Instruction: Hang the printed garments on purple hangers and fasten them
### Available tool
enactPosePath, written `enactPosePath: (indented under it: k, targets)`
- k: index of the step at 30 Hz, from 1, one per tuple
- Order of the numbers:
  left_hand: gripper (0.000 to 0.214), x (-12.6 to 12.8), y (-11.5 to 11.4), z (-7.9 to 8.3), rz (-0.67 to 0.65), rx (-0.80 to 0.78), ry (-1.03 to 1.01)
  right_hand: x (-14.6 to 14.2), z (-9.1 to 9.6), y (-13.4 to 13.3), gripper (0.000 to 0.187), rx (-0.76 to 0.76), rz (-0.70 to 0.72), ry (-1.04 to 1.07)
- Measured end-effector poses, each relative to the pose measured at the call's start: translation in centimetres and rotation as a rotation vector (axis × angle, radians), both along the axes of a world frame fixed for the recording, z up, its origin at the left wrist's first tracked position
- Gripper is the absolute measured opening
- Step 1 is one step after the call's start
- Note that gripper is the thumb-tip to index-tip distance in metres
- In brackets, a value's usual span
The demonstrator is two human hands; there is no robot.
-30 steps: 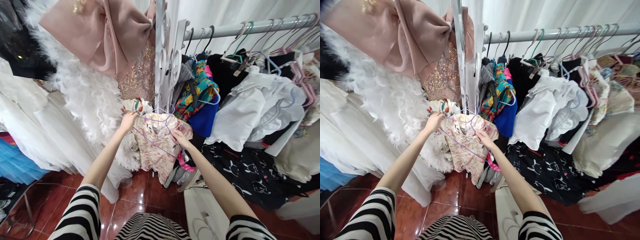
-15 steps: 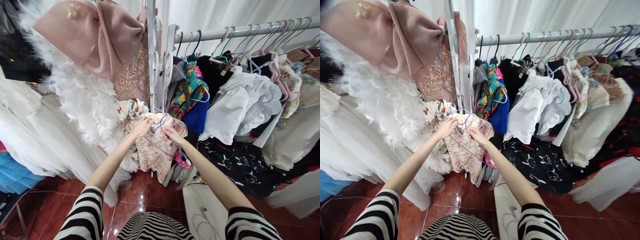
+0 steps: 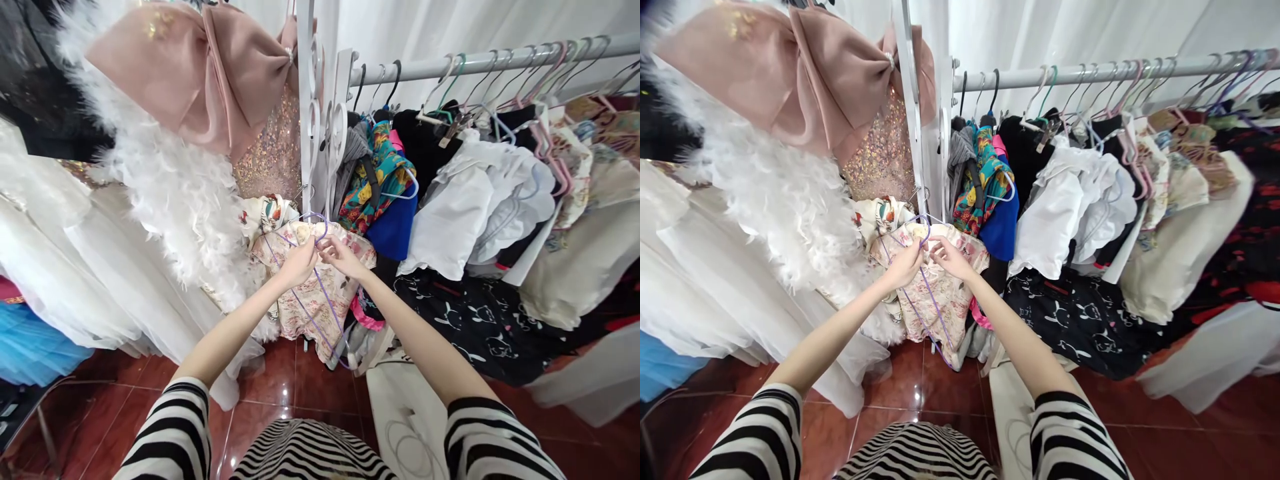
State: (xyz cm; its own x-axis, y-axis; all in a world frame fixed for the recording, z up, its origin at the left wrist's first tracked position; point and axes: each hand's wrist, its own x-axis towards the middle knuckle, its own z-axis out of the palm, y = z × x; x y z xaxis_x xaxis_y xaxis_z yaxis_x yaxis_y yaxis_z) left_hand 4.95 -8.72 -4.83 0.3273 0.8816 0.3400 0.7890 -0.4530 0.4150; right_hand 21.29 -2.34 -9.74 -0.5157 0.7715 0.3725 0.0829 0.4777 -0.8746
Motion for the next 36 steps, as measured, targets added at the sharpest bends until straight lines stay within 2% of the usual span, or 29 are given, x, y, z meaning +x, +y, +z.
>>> enactPosePath:
  k: [3,8,11,14,17,19,22,26,29,36]
  targets:
    - [0.021,-0.8,-1.3,0.1,-0.043,0.009,-0.021,-1.0,0.7,-0.1,0.044,0.216,-0.040,-0.081]
    - [0.016,-3.2,-4.8,0.9,-0.205,-0.047,-0.004,-3.9,1.7,-0.8,0.036,0.586,0.020,-0.220]
    - [0.016,-5.1,-6.4,1.6,-0.262,-0.159,-0.106,-5.5,1.6,-1.3,0.023,0.655,-0.008,-0.287]
    - [0.018,-7.0,-6.7,2.2,-0.240,-0.263,-0.337,-6.3,1.4,-1.8,0.019,0.639,-0.009,-0.324]
    - [0.019,-8.9,-5.7,2.7,-0.165,-0.315,-0.485,-6.2,1.1,-1.9,0.020,0.522,0.071,-0.387]
    - [0.020,-9.7,-4.7,2.8,-0.124,-0.324,-0.505,-5.7,0.9,-1.6,0.021,0.458,0.108,-0.409]
    - [0.025,-10.2,-3.0,2.5,-0.131,-0.337,-0.484,-4.4,0.7,-0.8,0.025,0.429,0.097,-0.388]
    - [0.032,-9.1,-0.5,1.6,-0.150,-0.355,-0.380,-1.9,0.8,0.5,0.025,0.409,0.001,-0.388]
    - [0.031,-7.8,1.5,1.1,-0.141,-0.288,-0.312,0.0,1.2,1.0,0.024,0.405,-0.065,-0.421]
    - [0.023,-4.8,5.8,1.7,-0.112,-0.133,-0.350,2.9,2.2,1.8,0.024,0.484,-0.327,-0.545]
